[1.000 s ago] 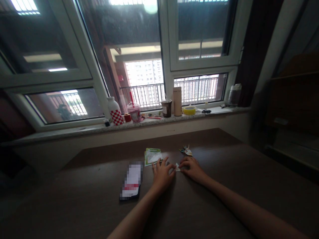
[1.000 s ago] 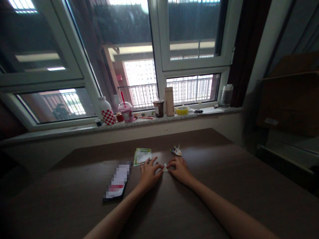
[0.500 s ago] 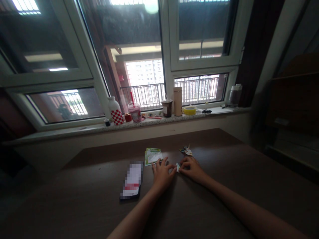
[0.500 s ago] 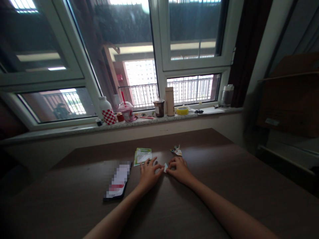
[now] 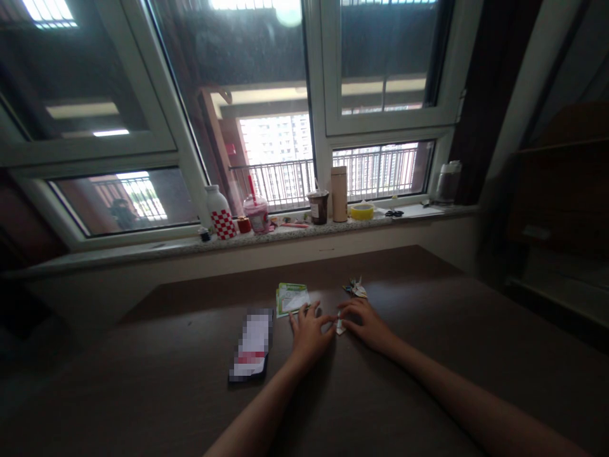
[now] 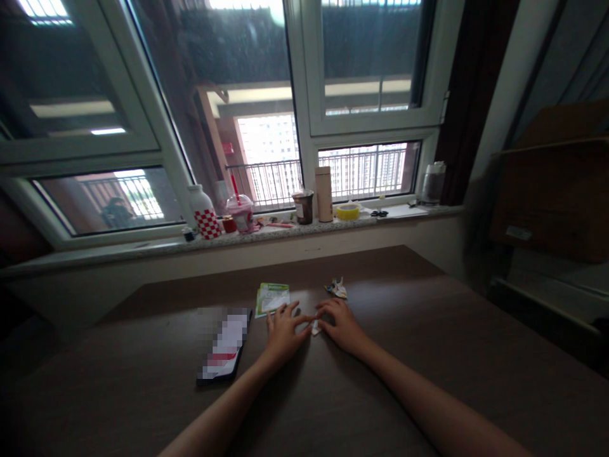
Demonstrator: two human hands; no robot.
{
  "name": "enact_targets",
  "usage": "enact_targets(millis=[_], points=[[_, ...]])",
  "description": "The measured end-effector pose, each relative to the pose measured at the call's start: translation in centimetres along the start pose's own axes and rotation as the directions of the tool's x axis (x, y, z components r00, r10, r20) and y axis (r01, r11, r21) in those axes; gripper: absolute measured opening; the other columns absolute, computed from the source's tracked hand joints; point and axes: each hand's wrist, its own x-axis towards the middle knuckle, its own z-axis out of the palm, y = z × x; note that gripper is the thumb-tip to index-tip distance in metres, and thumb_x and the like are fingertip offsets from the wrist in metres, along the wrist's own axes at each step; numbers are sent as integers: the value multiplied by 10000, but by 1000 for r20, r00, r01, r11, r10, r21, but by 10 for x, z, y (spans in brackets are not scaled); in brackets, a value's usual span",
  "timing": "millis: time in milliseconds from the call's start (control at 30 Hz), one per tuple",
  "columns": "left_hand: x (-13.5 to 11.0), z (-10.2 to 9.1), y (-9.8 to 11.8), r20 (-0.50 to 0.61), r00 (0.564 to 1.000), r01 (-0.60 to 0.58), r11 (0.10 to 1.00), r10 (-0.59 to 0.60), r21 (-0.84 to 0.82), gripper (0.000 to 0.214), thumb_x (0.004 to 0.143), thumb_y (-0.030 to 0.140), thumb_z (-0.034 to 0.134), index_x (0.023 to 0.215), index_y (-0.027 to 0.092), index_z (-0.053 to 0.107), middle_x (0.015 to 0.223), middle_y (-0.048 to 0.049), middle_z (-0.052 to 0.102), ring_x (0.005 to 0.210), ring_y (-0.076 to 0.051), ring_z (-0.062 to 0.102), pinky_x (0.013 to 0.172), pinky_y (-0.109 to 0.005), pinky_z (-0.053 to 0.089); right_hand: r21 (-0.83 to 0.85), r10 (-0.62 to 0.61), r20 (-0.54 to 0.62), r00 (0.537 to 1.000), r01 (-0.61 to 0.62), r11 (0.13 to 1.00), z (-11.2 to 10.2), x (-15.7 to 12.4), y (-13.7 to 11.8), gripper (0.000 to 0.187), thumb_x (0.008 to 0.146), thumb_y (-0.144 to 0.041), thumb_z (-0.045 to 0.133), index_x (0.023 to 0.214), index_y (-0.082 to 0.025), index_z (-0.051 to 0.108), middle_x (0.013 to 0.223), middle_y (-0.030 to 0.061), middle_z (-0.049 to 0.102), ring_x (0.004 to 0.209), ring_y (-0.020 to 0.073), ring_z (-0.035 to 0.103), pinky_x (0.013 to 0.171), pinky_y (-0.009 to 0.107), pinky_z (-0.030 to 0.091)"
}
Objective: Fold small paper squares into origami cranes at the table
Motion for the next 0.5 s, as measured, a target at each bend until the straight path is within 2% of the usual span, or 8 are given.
enact_targets(millis=[100, 233, 500], points=[[-1, -1, 1, -27, 999, 18, 1000, -18, -13, 256, 851, 398, 605, 1080, 400, 719, 1482, -8, 464, 1426, -315, 271, 1155, -633, 73, 29, -66, 36, 997, 65, 997, 2, 1, 4, 201, 819, -80, 578, 860, -224, 713, 1096, 56, 709, 1167, 242, 541, 1037, 442, 389], [1, 0, -2, -79, 996, 27, 998, -31, -54, 276, 853, 375, 601, 1104, 365, 713, 1460, -22, 480, 1404, -303, 294, 1161, -584, 149, -46, -110, 54, 992, 112, 993, 5, 0, 5, 251, 813, -49, 560, 846, -231, 730, 1006, 49, 709, 1071, 233, 578, 978, 410, 421], [1, 0, -3, -168, 985, 9, 995, -26, -103, 252, 838, 386, 619, 1060, 335, 727, 1382, -35, 530, 1335, -283, 377, 1145, -510, 226, -248, -24, 22, 999, 28, 968, 0, -3, -3, 212, 850, -147, 597, 917, -256, 766, 951, 73, 647, 973, 237, 565, 892, 388, 444]])
